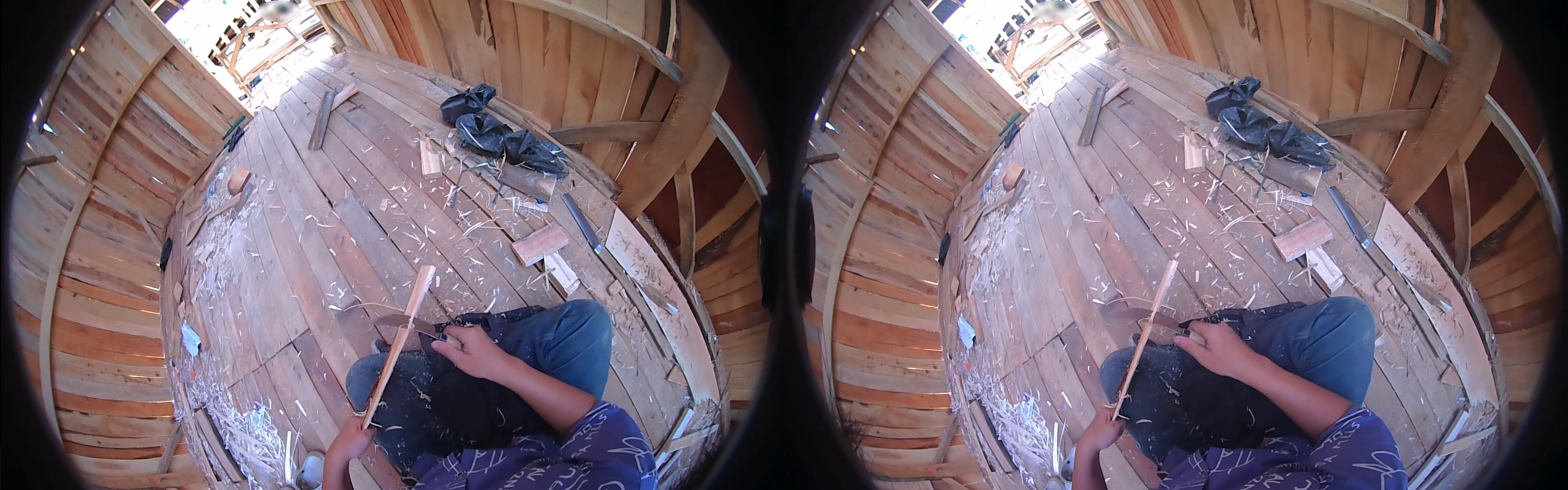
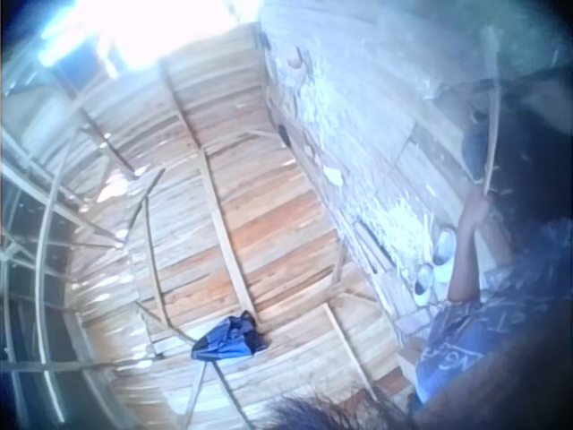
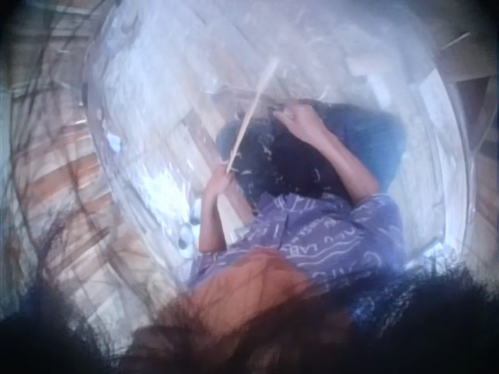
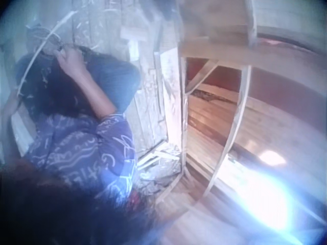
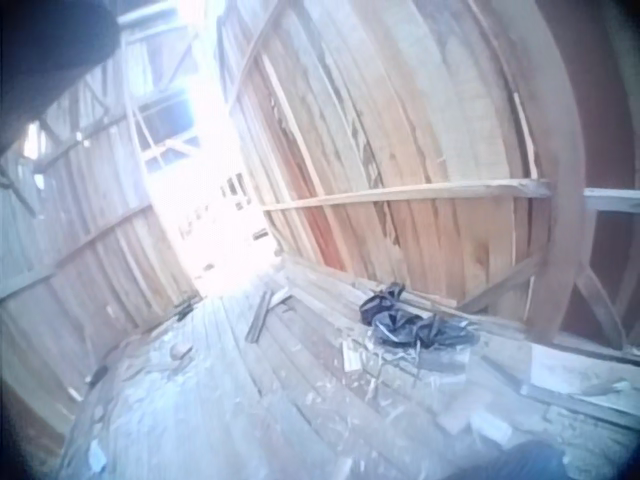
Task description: The person shaves a piece of wood using a small curved blade held in one hand.
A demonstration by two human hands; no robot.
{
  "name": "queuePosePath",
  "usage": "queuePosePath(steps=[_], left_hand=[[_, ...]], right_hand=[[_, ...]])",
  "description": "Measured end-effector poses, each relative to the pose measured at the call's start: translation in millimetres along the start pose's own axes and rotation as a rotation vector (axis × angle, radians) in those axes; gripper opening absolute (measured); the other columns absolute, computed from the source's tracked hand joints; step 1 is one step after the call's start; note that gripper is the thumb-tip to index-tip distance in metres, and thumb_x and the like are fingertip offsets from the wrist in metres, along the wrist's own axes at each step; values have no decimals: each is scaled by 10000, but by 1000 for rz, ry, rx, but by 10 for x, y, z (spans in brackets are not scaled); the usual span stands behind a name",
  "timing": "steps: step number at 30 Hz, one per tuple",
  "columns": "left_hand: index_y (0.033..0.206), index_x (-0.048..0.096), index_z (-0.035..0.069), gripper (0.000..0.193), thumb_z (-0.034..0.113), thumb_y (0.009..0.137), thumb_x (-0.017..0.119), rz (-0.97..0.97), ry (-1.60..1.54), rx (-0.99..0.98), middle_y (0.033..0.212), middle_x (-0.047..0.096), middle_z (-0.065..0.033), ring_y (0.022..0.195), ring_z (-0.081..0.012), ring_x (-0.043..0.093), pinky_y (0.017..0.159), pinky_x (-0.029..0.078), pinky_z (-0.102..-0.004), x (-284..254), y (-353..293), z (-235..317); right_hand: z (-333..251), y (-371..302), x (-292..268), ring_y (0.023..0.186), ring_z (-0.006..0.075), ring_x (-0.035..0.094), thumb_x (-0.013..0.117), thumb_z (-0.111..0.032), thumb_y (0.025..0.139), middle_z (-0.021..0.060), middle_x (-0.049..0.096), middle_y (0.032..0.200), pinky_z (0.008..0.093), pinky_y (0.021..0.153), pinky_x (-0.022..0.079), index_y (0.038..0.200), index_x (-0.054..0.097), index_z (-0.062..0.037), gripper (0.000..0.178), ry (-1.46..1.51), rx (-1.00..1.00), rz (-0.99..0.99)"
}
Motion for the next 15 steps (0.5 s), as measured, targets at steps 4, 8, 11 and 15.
queuePosePath(steps=[4, 8, 11, 15], left_hand=[[655, 522, 37, 110, 28, 764, 515, 0, -117, 34, 569, 465, 22, 505, -86, 422, 466, 319, -265, 7, -8, 18], [654, 508, 52, 128, 20, 778, 511, 22, -86, 35, 568, 457, 27, 501, -77, 414, 460, 306, -259, 0, -15, 4], [654, 508, 58, 135, 30, 785, 522, 13, -92, 11, 568, 453, 31, 498, -78, 409, 460, 306, -260, -3, -32, 12], [743, 568, 20, 50, 44, 781, 547, 5, -72, 27, 632, 512, 10, 574, -95, 461, 539, 362, -275, -2, -7, -46]], right_hand=[[-185, -88, -20, 680, 410, 616, 613, -361, 876, 216, 604, 692, 471, 596, 484, 890, 576, -4, 360, -155, -51, 103], [-313, -145, 150, 669, 390, 623, 600, -388, 882, 176, 630, 716, 460, 594, 502, 836, 531, -29, 369, -275, -224, 63], [-337, -181, 364, 677, 383, 625, 612, -372, 876, 163, 632, 727, 457, 596, 504, 859, 524, -31, 352, -321, -260, -32], [-365, -159, 450, 660, 384, 626, 601, -348, 879, 170, 622, 692, 463, 580, 505, 880, 529, -38, 318, -281, -337, -85]])
Point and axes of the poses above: each hand's wrist, its own y-axis towards the middle knuckle, its own x-axis out of the palm, z = x × y, the point moved 9 cm from there along y, towards the middle knuckle
